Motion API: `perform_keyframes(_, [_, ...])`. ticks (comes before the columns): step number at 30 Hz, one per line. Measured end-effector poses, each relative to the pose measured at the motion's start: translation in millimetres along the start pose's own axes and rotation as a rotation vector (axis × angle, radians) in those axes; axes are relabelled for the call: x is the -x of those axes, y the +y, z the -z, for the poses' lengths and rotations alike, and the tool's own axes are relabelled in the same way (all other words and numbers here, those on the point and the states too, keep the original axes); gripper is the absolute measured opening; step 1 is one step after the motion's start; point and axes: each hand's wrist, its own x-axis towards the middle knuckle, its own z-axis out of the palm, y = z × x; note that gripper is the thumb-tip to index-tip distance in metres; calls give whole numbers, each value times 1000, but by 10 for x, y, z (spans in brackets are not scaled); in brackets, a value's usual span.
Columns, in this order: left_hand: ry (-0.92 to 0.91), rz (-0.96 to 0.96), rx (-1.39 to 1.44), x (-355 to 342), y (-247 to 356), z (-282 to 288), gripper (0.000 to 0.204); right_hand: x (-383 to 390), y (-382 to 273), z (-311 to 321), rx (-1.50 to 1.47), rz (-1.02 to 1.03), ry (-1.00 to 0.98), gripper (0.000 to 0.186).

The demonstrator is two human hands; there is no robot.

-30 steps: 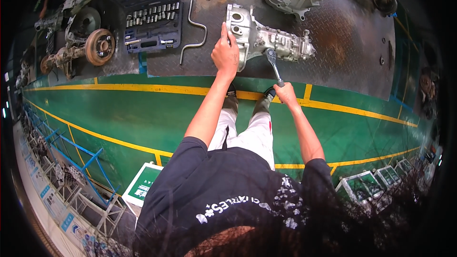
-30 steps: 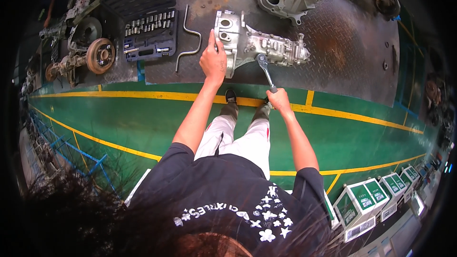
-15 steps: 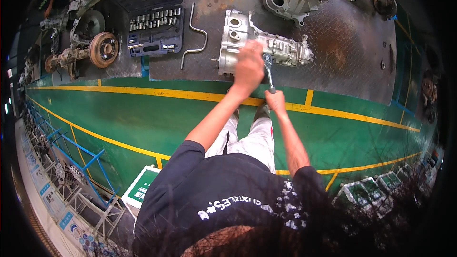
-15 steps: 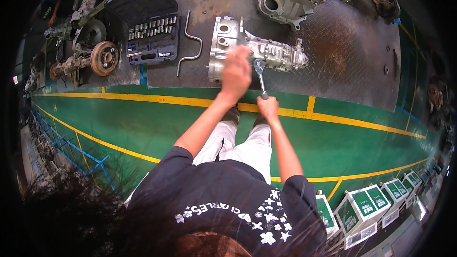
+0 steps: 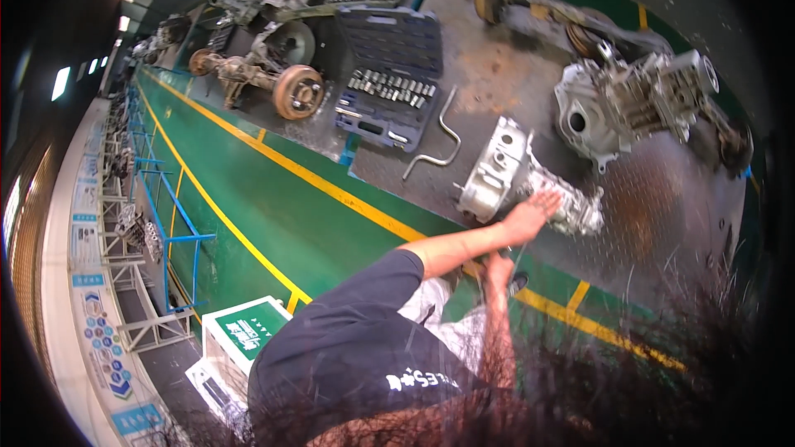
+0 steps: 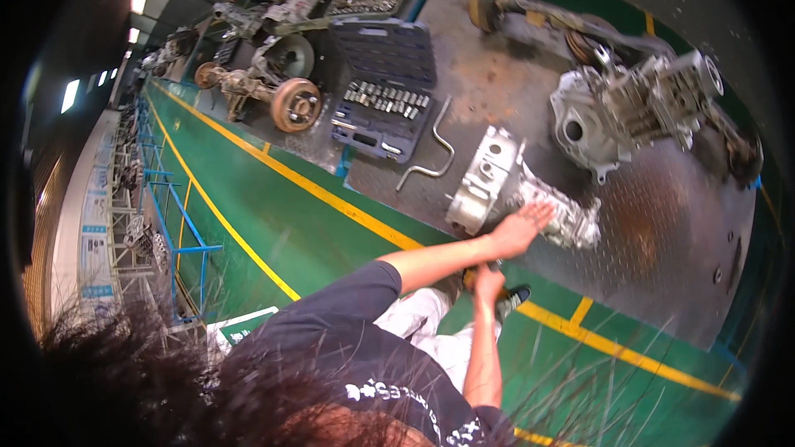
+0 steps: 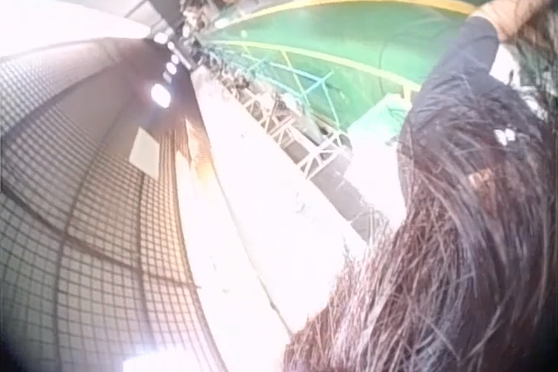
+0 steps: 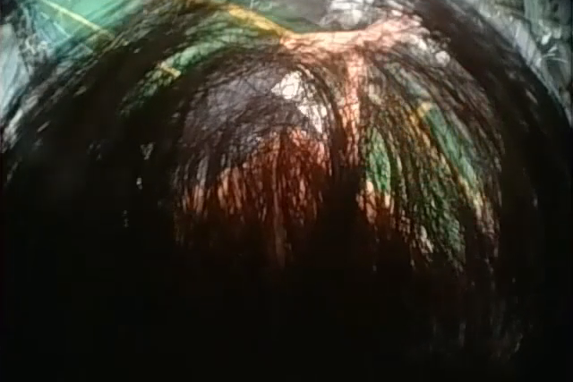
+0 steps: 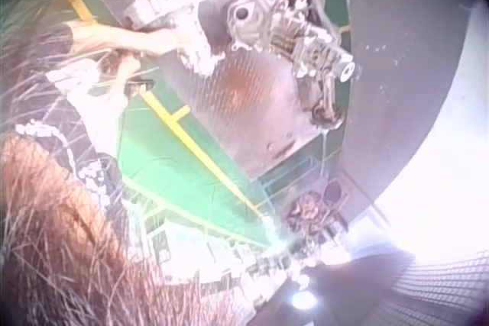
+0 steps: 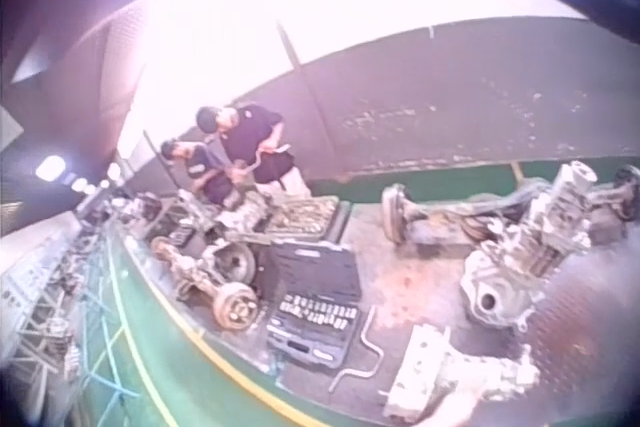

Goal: The person assembles parts of an automotive transmission, using a socket wrench to tighten bolts on the housing and various components on a workbench.

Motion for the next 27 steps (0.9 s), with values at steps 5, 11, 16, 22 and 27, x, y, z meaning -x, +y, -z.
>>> perform_keyframes(5, [46, 129, -6, 16, 73, -165, 80, 44, -646, 526, 293, -216, -327, 30])
perform_keyframes(11, [156, 276, 55, -113, 177, -253, 83, -128, -579, 715, 372, -16, -292, 37])
perform_keyframes(16, [80, 308, -15, -228, 131, -346, 77, -188, -780, 847, 358, -39, -330, 38])
perform_keyframes(22, [35, 172, -6, -162, -166, -123, 72, -256, -972, 846, 588, -183, -288, 33])
perform_keyframes(27, [-13, 180, -40, -199, -46, -98, 71, -289, -927, 982, 551, -174, -336, 33])
